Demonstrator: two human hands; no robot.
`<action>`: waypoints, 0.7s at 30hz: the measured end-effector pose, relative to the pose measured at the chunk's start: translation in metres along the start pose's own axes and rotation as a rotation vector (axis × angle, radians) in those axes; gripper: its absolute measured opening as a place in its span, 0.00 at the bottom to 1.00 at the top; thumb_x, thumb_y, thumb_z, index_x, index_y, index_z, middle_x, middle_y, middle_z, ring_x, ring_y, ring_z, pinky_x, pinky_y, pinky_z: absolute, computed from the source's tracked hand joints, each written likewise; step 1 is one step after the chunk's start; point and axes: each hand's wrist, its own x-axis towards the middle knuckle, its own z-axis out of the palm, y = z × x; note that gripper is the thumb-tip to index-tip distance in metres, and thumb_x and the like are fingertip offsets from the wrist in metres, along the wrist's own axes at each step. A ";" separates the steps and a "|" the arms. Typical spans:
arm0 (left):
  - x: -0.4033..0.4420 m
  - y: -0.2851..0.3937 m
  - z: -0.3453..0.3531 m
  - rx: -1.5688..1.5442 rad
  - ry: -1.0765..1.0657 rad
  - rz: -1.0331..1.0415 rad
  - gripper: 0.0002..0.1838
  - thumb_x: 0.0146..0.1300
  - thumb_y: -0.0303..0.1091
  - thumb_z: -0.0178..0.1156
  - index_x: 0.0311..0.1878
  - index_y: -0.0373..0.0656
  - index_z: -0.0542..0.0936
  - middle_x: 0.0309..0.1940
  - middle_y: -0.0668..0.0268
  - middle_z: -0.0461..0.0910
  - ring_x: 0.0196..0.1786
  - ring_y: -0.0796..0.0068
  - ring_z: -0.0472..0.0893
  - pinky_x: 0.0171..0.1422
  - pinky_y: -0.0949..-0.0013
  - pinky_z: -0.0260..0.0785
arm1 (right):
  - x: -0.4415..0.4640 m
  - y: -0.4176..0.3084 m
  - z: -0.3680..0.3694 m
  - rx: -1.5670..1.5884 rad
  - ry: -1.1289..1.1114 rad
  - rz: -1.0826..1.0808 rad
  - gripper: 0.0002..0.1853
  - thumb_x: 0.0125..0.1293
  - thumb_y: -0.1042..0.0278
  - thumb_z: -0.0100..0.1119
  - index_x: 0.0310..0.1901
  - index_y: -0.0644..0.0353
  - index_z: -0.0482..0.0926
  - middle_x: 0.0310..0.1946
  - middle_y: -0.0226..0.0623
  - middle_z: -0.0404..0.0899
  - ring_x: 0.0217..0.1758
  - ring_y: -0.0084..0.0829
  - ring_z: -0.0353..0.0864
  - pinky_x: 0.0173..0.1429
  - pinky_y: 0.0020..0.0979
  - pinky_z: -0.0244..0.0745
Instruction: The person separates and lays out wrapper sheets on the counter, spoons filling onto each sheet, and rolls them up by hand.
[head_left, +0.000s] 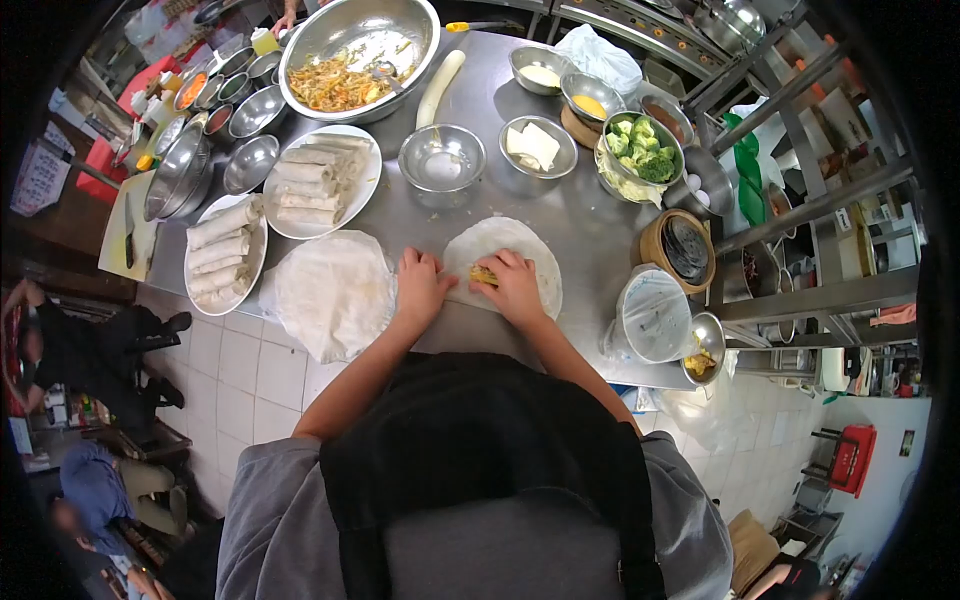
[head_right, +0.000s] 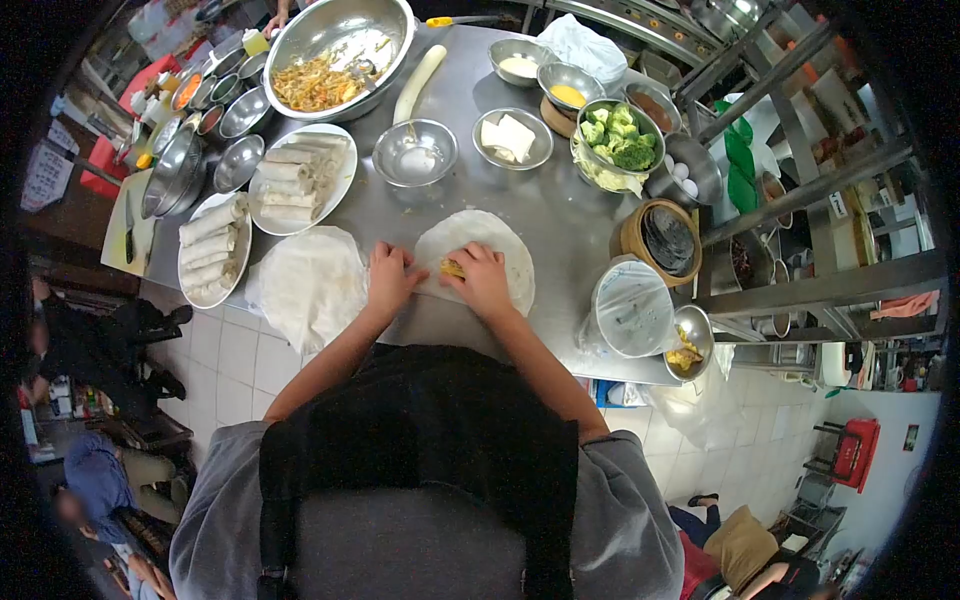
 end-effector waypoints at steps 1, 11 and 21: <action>0.000 -0.002 0.003 -0.002 0.002 0.006 0.20 0.52 0.39 0.76 0.43 0.39 0.80 0.48 0.54 0.74 0.55 0.48 0.74 0.59 0.53 0.70 | -0.001 -0.003 -0.005 0.008 0.026 -0.001 0.26 0.52 0.51 0.74 0.52 0.50 0.83 0.47 0.31 0.77 0.57 0.39 0.73 0.59 0.44 0.62; 0.002 0.012 0.001 -0.292 -0.094 -0.121 0.19 0.55 0.43 0.73 0.41 0.38 0.82 0.36 0.53 0.85 0.37 0.49 0.83 0.43 0.57 0.76 | -0.009 0.000 -0.012 0.018 -0.017 0.069 0.24 0.53 0.56 0.73 0.53 0.49 0.83 0.49 0.31 0.78 0.57 0.40 0.73 0.61 0.44 0.61; -0.013 0.051 0.007 -0.311 0.072 0.318 0.09 0.59 0.30 0.68 0.39 0.39 0.80 0.46 0.57 0.79 0.44 0.53 0.83 0.46 0.54 0.78 | -0.012 0.007 -0.004 -0.072 0.025 0.031 0.18 0.51 0.69 0.70 0.47 0.55 0.82 0.46 0.33 0.78 0.56 0.42 0.74 0.59 0.45 0.64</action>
